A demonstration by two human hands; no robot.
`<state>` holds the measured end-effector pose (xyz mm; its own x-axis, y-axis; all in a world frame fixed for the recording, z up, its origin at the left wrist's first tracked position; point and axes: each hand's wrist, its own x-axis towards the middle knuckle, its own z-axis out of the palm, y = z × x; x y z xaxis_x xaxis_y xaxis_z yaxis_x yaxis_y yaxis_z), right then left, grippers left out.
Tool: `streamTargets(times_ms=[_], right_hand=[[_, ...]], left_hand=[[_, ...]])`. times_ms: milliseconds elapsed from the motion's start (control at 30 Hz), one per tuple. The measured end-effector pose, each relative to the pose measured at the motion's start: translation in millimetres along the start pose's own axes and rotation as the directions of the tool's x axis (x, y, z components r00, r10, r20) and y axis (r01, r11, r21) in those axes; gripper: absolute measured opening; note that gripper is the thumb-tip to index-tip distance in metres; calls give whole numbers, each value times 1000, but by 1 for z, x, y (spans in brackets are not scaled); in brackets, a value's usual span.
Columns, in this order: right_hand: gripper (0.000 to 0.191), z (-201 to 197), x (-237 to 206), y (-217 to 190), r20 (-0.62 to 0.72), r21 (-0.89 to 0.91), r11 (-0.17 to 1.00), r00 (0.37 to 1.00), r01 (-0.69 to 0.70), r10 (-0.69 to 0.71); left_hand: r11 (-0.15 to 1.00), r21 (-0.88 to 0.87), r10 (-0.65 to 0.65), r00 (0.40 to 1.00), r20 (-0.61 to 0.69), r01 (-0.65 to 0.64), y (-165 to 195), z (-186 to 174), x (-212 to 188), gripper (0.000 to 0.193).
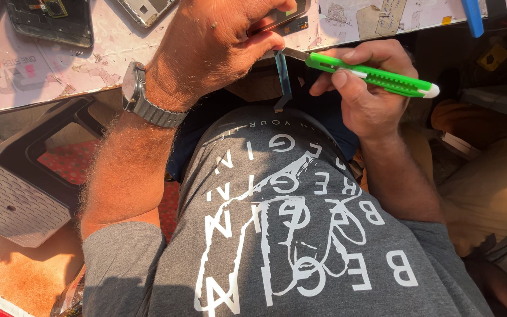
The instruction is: The person uses a green utility knife to carefully cut a ribbon cable attached to a smartphone screen. They then peel off a protective film from the screen and apply adhesive from a tube along the edge of a phone frame. The person handles the screen and frame throughout, preparing them for reassembly.
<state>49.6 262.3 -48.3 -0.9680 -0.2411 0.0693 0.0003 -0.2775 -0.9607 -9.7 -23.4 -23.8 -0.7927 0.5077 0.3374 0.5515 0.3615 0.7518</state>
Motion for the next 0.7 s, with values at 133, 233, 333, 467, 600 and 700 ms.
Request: streamTargets(times_ms=[133,233,333,467,600,700], right_hand=[[21,5,4,2,-17,124,991,998,-59,62],[19,5,1,6,-73,250,963,990,-97,119],[18,4,-3,10,-96,219,971,988,-95,118],[15,2,-6,14,-84,216,970,987,-113,134],[17,-3,-5,13,-57,226,967,990,-117,133],[18,-5,-4,13,-45,230,965,989,-125,139]], left_hand=[[996,-29,-83,996,22,84,-2,2,1,33],[997,-46,-63,998,0,63,-4,2,-1,29],[996,-27,-79,997,4,79,-6,4,-2,27],[995,-43,-92,996,4,92,-8,6,-3,24],[996,-5,-89,996,10,89,-9,5,-3,24],[996,-40,-82,997,5,82,-8,6,-4,25]])
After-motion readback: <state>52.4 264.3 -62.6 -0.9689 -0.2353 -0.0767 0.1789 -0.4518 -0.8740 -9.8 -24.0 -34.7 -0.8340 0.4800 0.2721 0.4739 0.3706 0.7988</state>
